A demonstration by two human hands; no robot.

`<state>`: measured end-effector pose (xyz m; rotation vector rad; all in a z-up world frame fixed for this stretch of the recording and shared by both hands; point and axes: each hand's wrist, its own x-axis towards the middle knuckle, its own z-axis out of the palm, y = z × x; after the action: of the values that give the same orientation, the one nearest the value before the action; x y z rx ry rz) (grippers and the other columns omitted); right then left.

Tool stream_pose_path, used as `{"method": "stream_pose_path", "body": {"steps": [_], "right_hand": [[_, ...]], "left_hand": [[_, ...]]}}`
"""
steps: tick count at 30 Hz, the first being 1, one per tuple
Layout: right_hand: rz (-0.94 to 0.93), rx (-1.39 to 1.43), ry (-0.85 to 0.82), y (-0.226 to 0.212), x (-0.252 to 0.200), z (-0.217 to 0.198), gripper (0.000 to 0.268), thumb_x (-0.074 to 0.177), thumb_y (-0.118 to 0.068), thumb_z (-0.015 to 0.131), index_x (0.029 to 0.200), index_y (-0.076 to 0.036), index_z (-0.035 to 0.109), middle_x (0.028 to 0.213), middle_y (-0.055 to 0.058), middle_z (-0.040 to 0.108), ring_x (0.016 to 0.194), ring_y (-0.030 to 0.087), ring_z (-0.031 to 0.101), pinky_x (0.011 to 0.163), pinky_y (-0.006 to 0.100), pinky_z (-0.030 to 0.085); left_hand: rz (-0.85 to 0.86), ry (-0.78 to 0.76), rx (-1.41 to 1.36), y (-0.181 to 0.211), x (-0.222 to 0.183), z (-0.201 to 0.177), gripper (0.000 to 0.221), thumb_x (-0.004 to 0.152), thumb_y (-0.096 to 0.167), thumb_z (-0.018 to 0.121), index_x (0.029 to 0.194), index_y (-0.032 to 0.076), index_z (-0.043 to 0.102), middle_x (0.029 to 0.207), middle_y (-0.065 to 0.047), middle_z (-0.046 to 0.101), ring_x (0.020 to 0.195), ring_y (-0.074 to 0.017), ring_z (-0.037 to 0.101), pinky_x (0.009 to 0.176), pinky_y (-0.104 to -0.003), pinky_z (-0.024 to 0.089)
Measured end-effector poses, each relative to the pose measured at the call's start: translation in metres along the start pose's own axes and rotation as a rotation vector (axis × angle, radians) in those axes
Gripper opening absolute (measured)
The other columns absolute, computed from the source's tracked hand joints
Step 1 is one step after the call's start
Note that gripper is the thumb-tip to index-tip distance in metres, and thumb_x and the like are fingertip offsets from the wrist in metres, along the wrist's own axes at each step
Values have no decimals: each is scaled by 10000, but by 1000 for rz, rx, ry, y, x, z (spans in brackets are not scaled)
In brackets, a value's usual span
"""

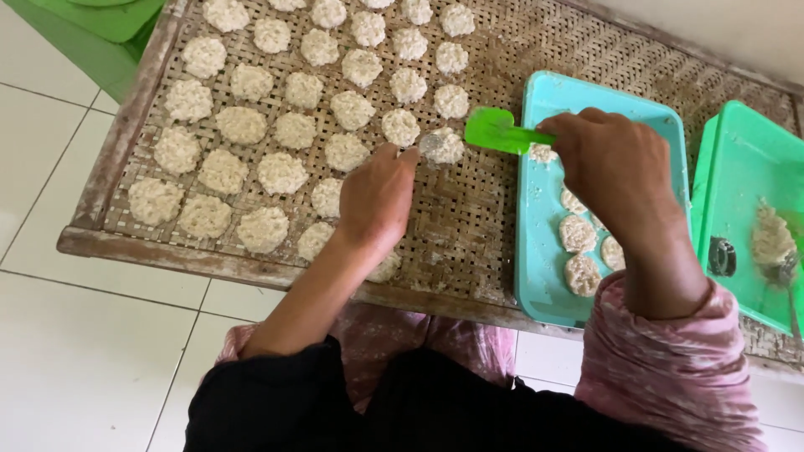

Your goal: Arranging small round crackers onto a woven drying rack using a fork and spatula

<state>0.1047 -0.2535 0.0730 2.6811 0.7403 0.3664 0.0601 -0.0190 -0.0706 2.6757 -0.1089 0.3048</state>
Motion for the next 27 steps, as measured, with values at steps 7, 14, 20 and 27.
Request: {"method": "stream_pose_path", "body": {"steps": [7,14,20,27], "right_hand": [[7,18,-184,7,-7,-9,301,1163,-228,452,1271,-295,725,837,6,737,481,122,571,382,229,453],[194,174,-105,51,-71,-43,389,961,-224,741,1350,-223,750,1143,119,719,731,317,681,656,442,558],[309,11,-428,43,-125,-40,335,1003,-358,576,1321,-374,680,1049,-20,759,597,250,729,533,390,619],[59,57,-207,12,-151,-5,345,885,-203,624,1217,-289,662,887,21,641,559,282,665,433,420,506]], "left_hand": [[28,30,-62,6,-14,-24,316,983,-45,579,1291,-42,648,822,-147,572,444,-132,503,277,-233,489],[175,320,-249,22,-59,-34,591,1003,-60,671,1494,184,447,843,-42,535,521,-131,464,357,-280,422],[59,129,-269,52,-79,-58,437,904,-13,687,1336,48,654,817,-75,597,481,-154,540,391,-286,501],[23,61,-285,56,-87,-51,422,914,44,686,1335,65,675,820,-76,610,459,-157,543,388,-316,494]]}}
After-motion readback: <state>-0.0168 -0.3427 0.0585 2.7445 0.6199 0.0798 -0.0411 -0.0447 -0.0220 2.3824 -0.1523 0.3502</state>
